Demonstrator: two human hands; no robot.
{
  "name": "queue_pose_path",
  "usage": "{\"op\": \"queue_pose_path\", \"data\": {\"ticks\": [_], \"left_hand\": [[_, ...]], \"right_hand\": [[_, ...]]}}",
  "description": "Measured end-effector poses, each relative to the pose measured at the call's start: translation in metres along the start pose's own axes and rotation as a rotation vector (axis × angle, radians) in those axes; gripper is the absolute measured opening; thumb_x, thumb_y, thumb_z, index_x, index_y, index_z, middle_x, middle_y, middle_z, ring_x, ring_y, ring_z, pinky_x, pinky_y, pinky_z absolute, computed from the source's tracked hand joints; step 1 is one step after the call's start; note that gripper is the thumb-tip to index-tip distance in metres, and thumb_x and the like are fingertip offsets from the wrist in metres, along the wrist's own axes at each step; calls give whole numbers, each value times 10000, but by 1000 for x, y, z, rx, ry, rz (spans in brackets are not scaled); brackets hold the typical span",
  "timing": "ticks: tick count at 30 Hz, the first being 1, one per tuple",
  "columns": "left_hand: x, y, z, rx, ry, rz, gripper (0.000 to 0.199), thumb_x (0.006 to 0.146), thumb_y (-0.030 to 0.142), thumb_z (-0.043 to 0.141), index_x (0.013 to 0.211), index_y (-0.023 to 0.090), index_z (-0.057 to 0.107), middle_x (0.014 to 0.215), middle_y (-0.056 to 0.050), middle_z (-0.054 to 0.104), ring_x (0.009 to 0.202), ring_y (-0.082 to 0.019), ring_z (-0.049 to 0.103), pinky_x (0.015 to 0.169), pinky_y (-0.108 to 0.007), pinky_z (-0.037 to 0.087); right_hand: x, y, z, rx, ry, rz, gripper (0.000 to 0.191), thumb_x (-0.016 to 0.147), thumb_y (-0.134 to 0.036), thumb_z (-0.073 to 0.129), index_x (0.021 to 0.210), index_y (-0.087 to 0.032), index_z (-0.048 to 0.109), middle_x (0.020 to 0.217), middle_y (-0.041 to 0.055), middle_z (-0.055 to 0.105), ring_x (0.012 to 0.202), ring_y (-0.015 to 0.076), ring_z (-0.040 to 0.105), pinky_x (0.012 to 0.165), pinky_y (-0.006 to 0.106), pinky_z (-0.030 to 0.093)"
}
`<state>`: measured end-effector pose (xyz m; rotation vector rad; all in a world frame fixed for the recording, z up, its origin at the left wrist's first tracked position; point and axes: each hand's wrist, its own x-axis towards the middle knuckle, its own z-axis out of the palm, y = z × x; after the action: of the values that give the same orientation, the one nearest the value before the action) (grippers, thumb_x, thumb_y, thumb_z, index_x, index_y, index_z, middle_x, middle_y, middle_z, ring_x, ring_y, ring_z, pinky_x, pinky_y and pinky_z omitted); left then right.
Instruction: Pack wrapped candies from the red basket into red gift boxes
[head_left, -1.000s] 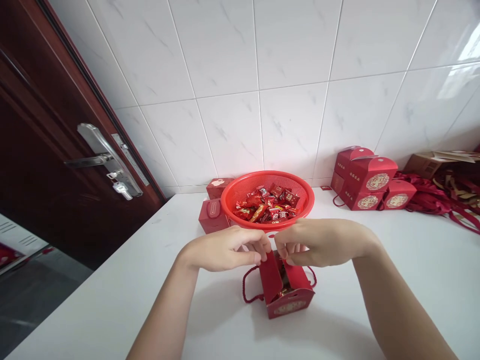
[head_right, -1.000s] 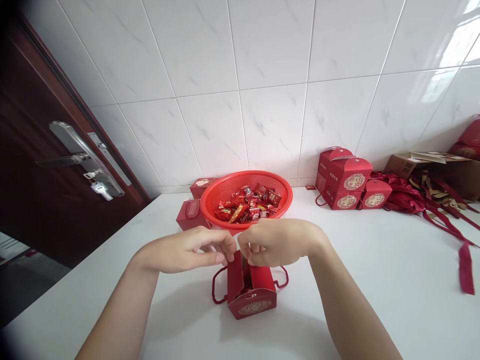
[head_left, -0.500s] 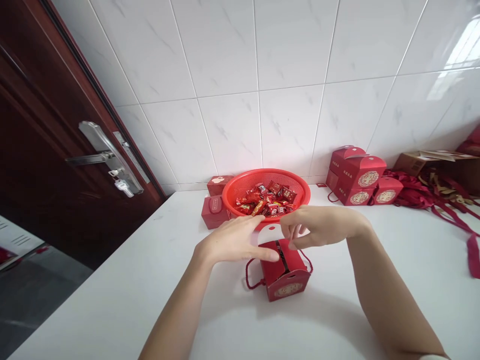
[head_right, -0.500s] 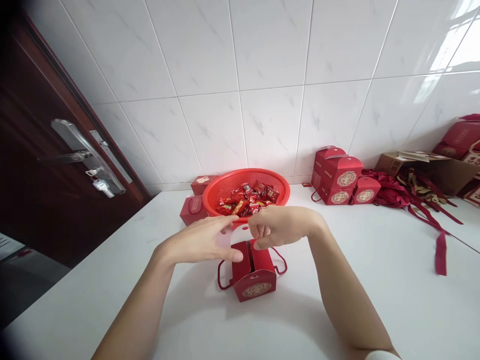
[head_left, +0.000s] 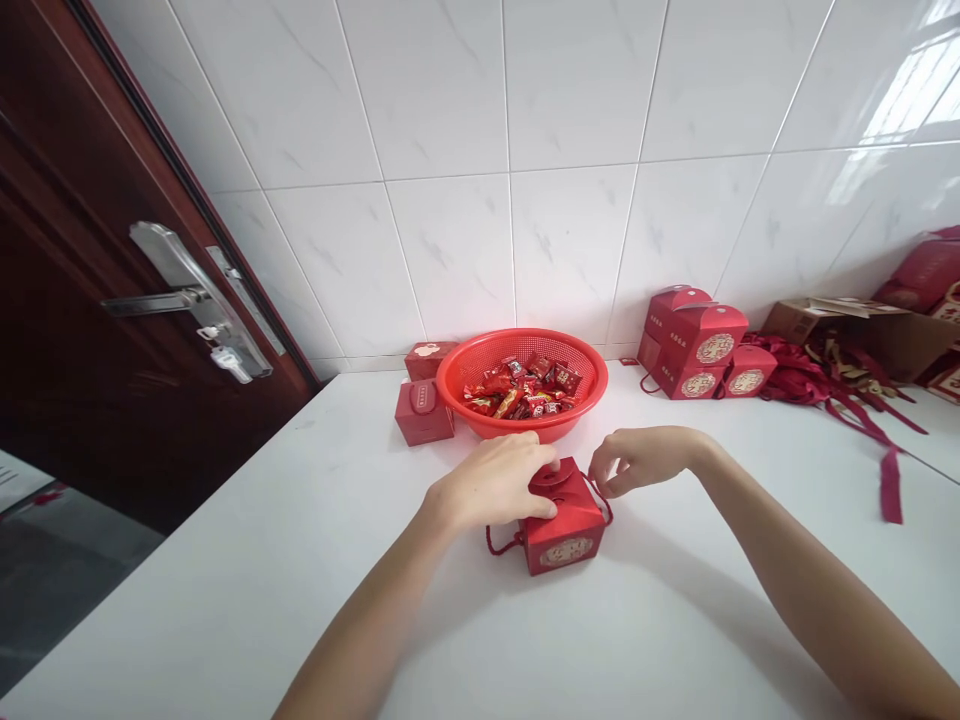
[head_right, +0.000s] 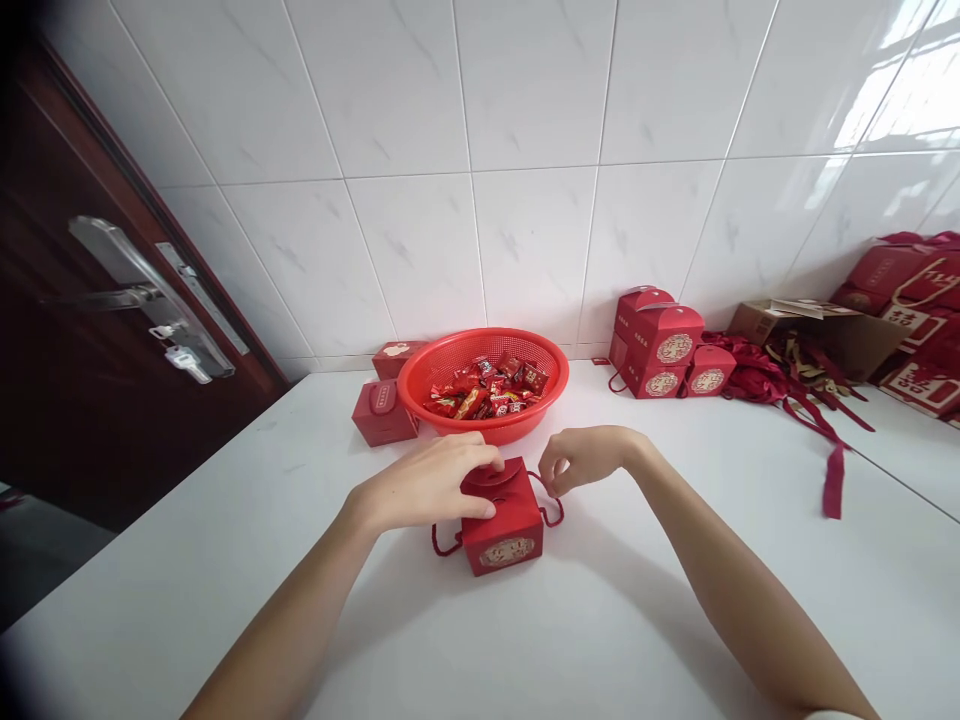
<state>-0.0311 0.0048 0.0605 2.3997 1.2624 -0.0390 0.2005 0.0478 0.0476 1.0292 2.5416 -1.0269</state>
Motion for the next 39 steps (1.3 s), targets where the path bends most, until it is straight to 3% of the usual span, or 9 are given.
{"op": "queue_pose_path", "data": {"ticks": [5, 10, 15, 18, 22, 26, 30, 36, 39], "left_hand": [[1, -3, 3, -34, -48, -10, 279, 816, 431, 623, 1014, 261, 719, 1063, -60, 563, 901, -229, 583, 647, -302, 387], [1, -9, 0, -86, -155, -75, 401, 824, 483, 601, 1169, 294, 674, 1108, -68, 580, 997, -265, 586, 709, -297, 419], [10, -11, 2, -104, -163, -47, 382, 850, 485, 564, 1157, 281, 663, 1060, -61, 635, 1010, -275, 602, 742, -302, 447], [14, -13, 5, -160, -63, -28, 369, 834, 456, 589, 1143, 280, 685, 1059, -60, 656, 1044, -293, 609, 777, -322, 476], [9, -15, 2, -383, 135, 1, 544, 746, 324, 706, 1284, 284, 639, 1257, -66, 648, 1080, -287, 629, 836, -341, 515], [1, -12, -7, -756, 204, -17, 595, 805, 346, 707, 1371, 237, 559, 985, -71, 735, 882, -244, 696, 787, -371, 551], [-1, -7, -10, -1081, 239, 211, 490, 858, 327, 698, 1316, 197, 580, 1044, -84, 728, 1078, -261, 671, 982, -446, 512], [3, 1, -1, -1169, 282, 363, 441, 848, 271, 725, 1272, 243, 607, 1416, -86, 559, 1304, -323, 544, 1063, -470, 484], [3, 6, 4, -1114, 286, 389, 464, 841, 272, 734, 1288, 274, 607, 1489, -65, 492, 1341, -335, 512, 1099, -481, 458]], "right_hand": [[9, 14, 7, 163, -42, -135, 182, 822, -205, 589, 864, -141, 755, 894, 42, 752, 872, 166, 656, 942, 311, 465], [6, 30, 5, 485, -44, -249, 151, 769, -263, 759, 811, -119, 739, 742, 27, 718, 727, 140, 636, 753, 267, 497], [-1, 36, 4, 862, 144, -586, 225, 747, -248, 828, 923, -145, 733, 786, 37, 734, 723, 141, 673, 717, 279, 533], [-4, 30, 4, 865, 242, -637, 211, 796, -223, 795, 982, -149, 727, 864, 59, 744, 831, 167, 697, 802, 324, 542], [-8, 18, 3, 866, 348, -594, 170, 845, -231, 748, 996, -156, 723, 906, 57, 735, 847, 171, 698, 802, 332, 551], [-15, 4, 2, 846, 496, -489, 186, 826, -277, 766, 968, -168, 715, 898, 47, 728, 853, 178, 691, 814, 351, 557], [-19, -13, 5, 700, 638, -367, 214, 833, -342, 744, 959, -173, 710, 918, 54, 732, 870, 191, 685, 806, 345, 551], [-13, -34, 22, 310, 831, -156, 252, 864, -424, 663, 788, -185, 689, 756, 27, 700, 665, 155, 605, 679, 306, 510], [-6, -36, 29, 193, 936, -35, 209, 858, -321, 619, 698, -189, 647, 664, 6, 648, 591, 136, 545, 590, 276, 453]]}}
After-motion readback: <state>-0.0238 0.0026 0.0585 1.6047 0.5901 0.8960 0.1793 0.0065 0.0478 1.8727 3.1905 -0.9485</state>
